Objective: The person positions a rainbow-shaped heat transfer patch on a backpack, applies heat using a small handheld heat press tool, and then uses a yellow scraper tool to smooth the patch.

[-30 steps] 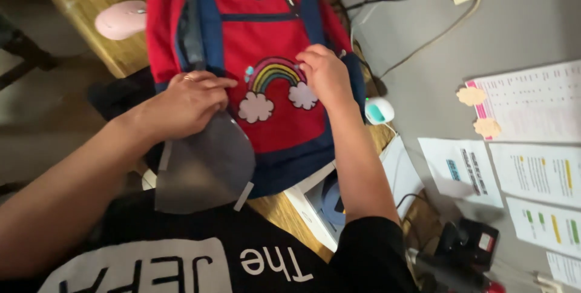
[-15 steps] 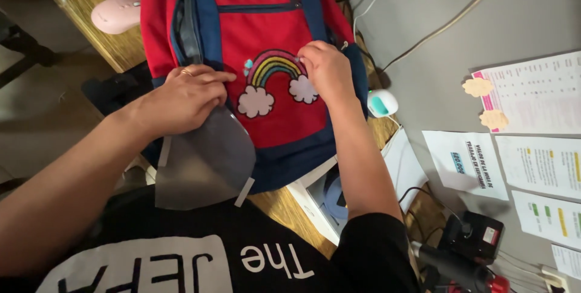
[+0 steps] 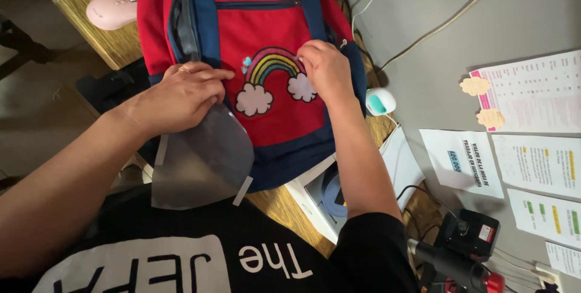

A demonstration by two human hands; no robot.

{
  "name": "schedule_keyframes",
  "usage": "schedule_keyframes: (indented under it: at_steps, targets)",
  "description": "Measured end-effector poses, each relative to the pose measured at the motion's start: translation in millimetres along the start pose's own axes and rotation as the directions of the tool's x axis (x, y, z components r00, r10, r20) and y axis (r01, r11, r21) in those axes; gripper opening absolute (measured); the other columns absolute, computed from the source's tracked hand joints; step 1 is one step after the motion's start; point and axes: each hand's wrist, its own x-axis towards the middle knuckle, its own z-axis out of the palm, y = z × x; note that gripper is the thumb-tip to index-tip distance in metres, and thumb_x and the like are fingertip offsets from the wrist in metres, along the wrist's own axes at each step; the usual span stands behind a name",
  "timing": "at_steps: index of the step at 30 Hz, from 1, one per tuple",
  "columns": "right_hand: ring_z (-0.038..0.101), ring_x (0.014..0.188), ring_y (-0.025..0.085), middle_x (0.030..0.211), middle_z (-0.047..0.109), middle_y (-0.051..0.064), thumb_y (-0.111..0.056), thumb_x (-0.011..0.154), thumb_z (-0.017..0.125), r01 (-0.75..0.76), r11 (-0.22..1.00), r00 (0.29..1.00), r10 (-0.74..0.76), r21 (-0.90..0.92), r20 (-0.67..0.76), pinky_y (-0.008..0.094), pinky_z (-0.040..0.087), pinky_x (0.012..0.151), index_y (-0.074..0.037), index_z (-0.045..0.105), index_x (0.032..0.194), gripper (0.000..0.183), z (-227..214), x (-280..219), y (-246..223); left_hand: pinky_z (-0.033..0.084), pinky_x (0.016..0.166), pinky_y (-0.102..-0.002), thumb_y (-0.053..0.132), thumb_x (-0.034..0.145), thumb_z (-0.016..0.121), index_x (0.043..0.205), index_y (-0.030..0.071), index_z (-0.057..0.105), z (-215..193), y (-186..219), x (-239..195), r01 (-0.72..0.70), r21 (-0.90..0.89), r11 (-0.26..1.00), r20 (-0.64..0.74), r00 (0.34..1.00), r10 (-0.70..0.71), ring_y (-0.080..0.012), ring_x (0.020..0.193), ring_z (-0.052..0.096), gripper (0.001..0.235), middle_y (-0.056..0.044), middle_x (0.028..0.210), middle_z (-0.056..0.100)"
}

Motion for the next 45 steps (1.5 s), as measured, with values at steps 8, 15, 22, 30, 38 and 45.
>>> schedule_keyframes:
  at_steps: [8,15,22,30,38,45]
  targets:
    - [0.066,0.101,0.019,0.107,0.065,-0.013,-0.029,0.1,0.063,0.003,1.0,1.0,-0.003,0.019,-0.011,0.03,0.059,0.083,-0.028,0.07,0.101,0.007,0,0,1,0.04,0.101,-0.058,0.022,0.101,0.052,0.096,0.021,0.062,-5,2,0,0.024,-0.011,1.0,0.021,0.999,-0.024,-0.0325,0.137,0.049,0.011,-0.006,0.146,0.06]
    - [0.068,0.097,0.018,0.107,0.068,-0.013,-0.031,0.098,0.067,-0.028,0.996,0.999,0.031,0.087,-0.035,0.03,0.06,0.083,-0.028,0.074,0.101,0.007,4,4,0,0.042,0.099,-0.057,0.022,0.099,0.053,0.096,0.02,0.062,-4,1,1,-0.002,0.004,1.0,0.004,1.0,0.002,-0.0325,0.135,0.051,0.01,-0.006,0.145,0.061]
    - [0.072,0.092,0.021,0.1,0.066,-0.01,-0.033,0.09,0.076,-0.095,0.995,0.992,0.098,0.041,-0.076,0.036,0.061,0.08,-0.03,0.07,0.102,0.014,-1,12,-11,0.045,0.095,-0.054,0.023,0.099,0.054,0.097,0.021,0.062,7,-8,1,-0.048,0.047,0.998,-0.037,0.998,0.05,-0.0327,0.132,0.054,0.008,-0.003,0.144,0.062]
    - [0.073,0.094,0.027,0.096,0.075,0.001,-0.032,0.1,0.073,-0.221,0.913,0.907,0.321,0.342,-0.273,0.04,0.058,0.083,-0.024,0.07,0.105,0.01,-73,3,-13,0.044,0.093,-0.062,0.022,0.101,0.052,0.102,0.016,0.064,-20,3,9,0.007,-0.101,0.995,0.068,0.998,0.0,-0.0443,0.131,0.055,0.014,-0.015,0.141,0.065]
    - [0.068,0.084,0.019,0.092,0.071,0.01,-0.009,0.1,0.079,-0.301,0.772,0.717,0.57,0.559,-0.402,0.033,0.057,0.079,-0.009,0.07,0.111,0.014,-106,-113,73,0.058,0.074,-0.039,0.026,0.1,0.063,0.104,0.026,0.072,-75,45,49,0.312,-0.208,0.927,-0.034,0.945,-0.325,-0.0272,0.08,0.076,0.01,-0.001,0.071,0.075]
    - [0.066,0.081,0.016,0.1,0.067,0.007,-0.011,0.104,0.068,-0.44,0.678,0.601,0.709,0.588,-0.369,0.028,0.056,0.079,-0.006,0.066,0.109,0.008,-96,-202,130,0.059,0.068,-0.032,-0.004,0.114,0.05,0.124,-0.006,0.062,-95,89,73,-0.031,-0.142,0.989,-0.536,0.843,-0.05,-0.0199,0.075,0.07,0.015,-0.01,0.089,0.071]
